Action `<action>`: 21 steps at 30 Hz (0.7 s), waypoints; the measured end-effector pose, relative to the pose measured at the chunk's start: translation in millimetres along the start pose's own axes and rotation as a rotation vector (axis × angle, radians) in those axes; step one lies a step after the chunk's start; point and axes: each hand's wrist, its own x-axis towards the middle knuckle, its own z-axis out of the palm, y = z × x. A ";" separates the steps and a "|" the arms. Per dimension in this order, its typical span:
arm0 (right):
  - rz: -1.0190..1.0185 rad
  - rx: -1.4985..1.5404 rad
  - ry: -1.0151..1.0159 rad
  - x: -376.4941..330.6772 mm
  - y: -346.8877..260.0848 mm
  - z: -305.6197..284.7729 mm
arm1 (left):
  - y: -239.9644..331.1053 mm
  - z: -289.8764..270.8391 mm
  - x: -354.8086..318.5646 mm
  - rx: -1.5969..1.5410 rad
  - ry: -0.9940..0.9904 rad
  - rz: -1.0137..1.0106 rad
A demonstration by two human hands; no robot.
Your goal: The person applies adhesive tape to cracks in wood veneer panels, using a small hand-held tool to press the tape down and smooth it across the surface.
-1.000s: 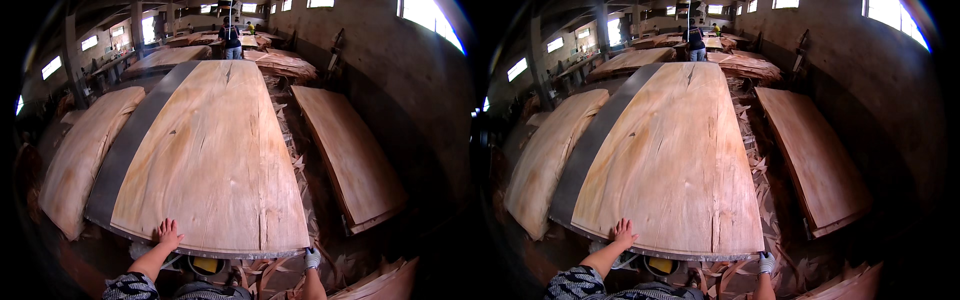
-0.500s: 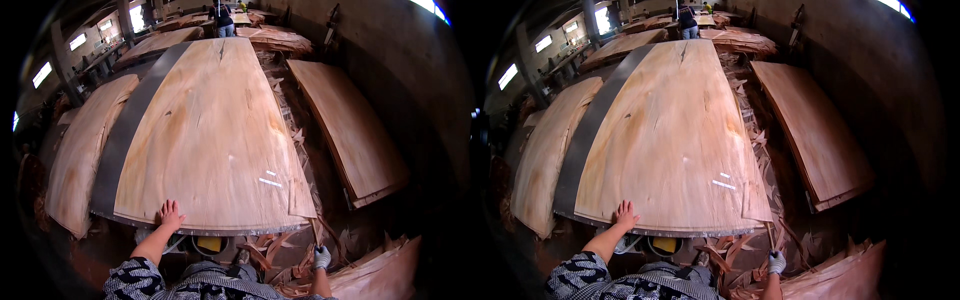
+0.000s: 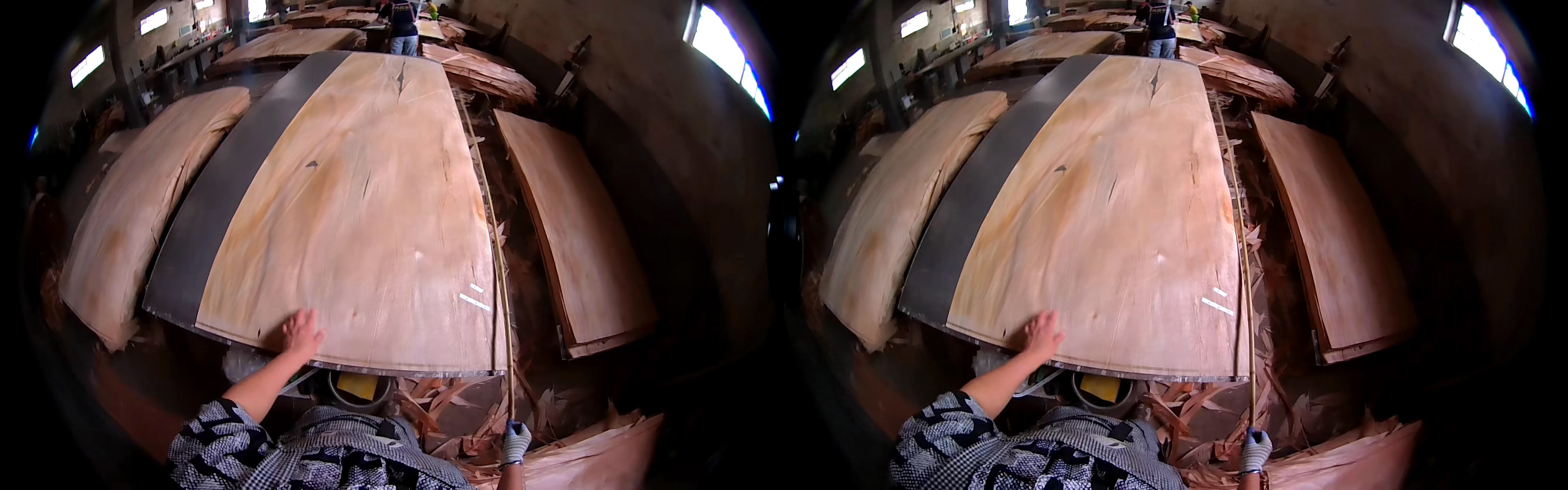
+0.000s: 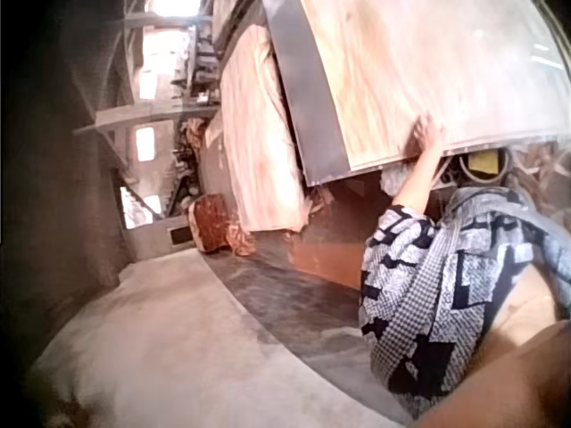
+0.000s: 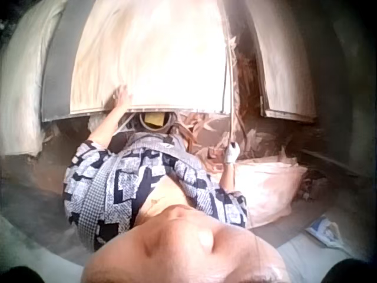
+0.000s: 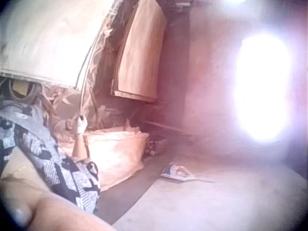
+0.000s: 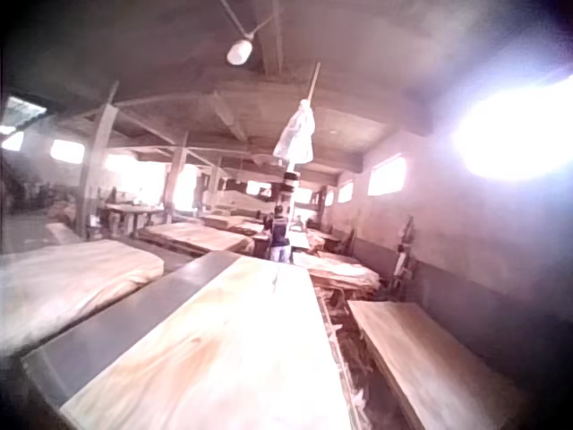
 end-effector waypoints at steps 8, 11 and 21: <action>-0.005 0.134 -0.216 -94.6 -122.4 122.0 | -106.8 -29.4 -7.2 0.190 0.161 0.127; 0.120 0.292 -0.400 -132.2 -151.3 177.7 | -117.7 -21.2 -4.2 0.144 0.199 0.138; -0.052 0.356 -0.813 -219.7 -178.4 356.5 | -154.4 2.4 -111.3 -0.480 0.252 0.112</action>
